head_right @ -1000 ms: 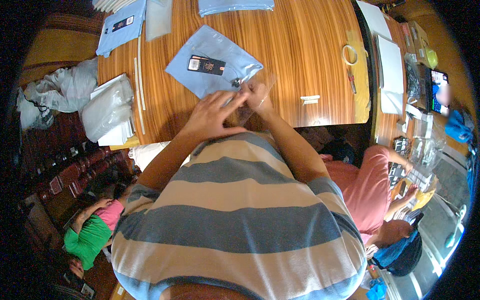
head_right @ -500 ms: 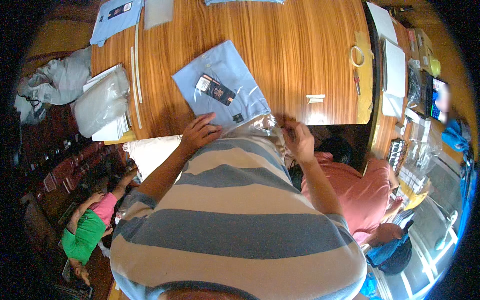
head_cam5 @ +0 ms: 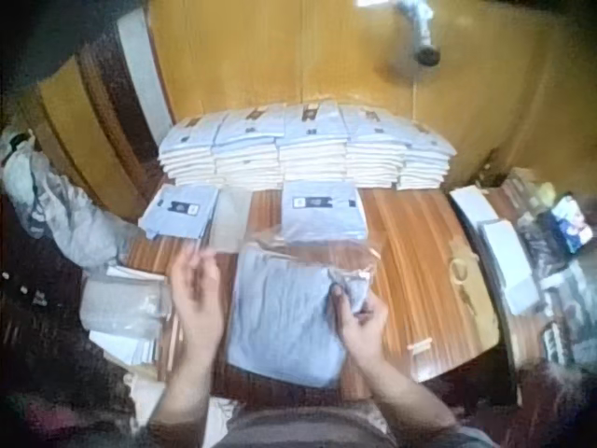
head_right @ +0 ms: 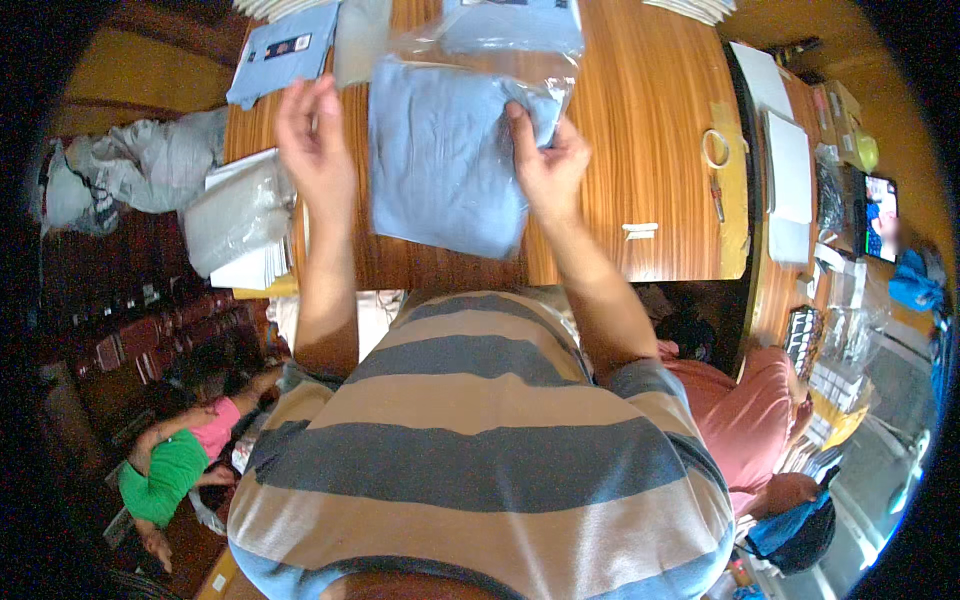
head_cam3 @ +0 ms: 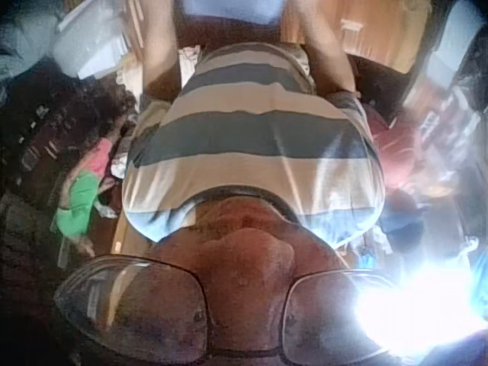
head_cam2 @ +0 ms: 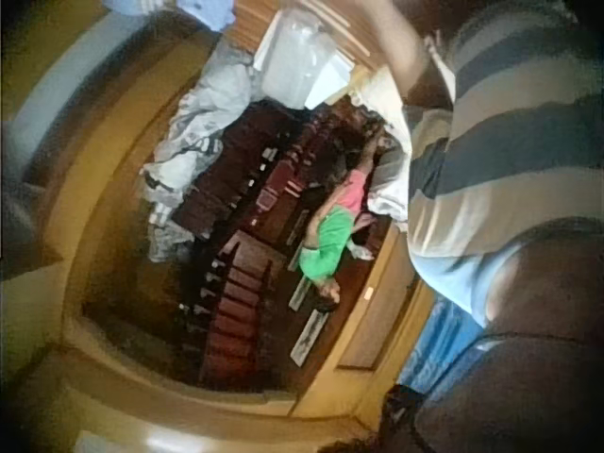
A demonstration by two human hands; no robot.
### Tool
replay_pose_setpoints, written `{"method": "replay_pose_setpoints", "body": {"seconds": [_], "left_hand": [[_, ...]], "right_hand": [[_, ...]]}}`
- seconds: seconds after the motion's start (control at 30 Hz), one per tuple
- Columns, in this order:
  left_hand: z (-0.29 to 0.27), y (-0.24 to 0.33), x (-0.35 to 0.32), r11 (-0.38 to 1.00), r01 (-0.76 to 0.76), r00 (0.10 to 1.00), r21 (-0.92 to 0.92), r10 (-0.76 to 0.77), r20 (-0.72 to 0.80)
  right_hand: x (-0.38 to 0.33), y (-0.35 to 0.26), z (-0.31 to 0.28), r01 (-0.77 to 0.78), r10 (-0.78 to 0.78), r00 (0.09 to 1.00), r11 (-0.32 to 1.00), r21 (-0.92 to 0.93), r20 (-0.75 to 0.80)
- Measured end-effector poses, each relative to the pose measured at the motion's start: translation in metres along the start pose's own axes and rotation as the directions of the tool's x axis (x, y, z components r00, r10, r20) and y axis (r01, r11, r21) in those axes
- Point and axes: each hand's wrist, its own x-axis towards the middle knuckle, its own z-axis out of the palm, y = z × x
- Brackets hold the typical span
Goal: The person packages blue folded shirts into clear plastic bags by hand, sliding each shirt into a bag and smoothing the package on a wooden table.
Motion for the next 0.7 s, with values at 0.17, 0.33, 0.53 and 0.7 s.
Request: {"method": "replay_pose_setpoints", "body": {"seconds": [0.17,0.33,0.53,0.7], "left_hand": [[0.061,-0.069,-0.098,0.873,-0.194,0.918,0.448,0.0,0.398],[0.085,-0.095,-0.149,0.632,-0.427,0.8,0.647,-0.07,0.596],[0.07,-0.113,-0.107,0.667,-0.686,0.431,0.291,0.051,0.901],[0.087,-0.105,-0.068,0.679,-0.708,0.309,0.192,0.054,0.949]], "right_hand": [[-0.08,0.125,-0.047,-0.531,0.532,0.847,0.846,-0.045,0.003],[-0.109,0.14,-0.167,-0.347,0.278,0.938,0.758,-0.552,-0.209],[-0.019,0.044,-0.114,0.485,-0.17,0.866,0.51,-0.71,0.47],[0.012,0.093,-0.145,0.248,0.331,0.839,0.471,-0.846,0.431]]}}
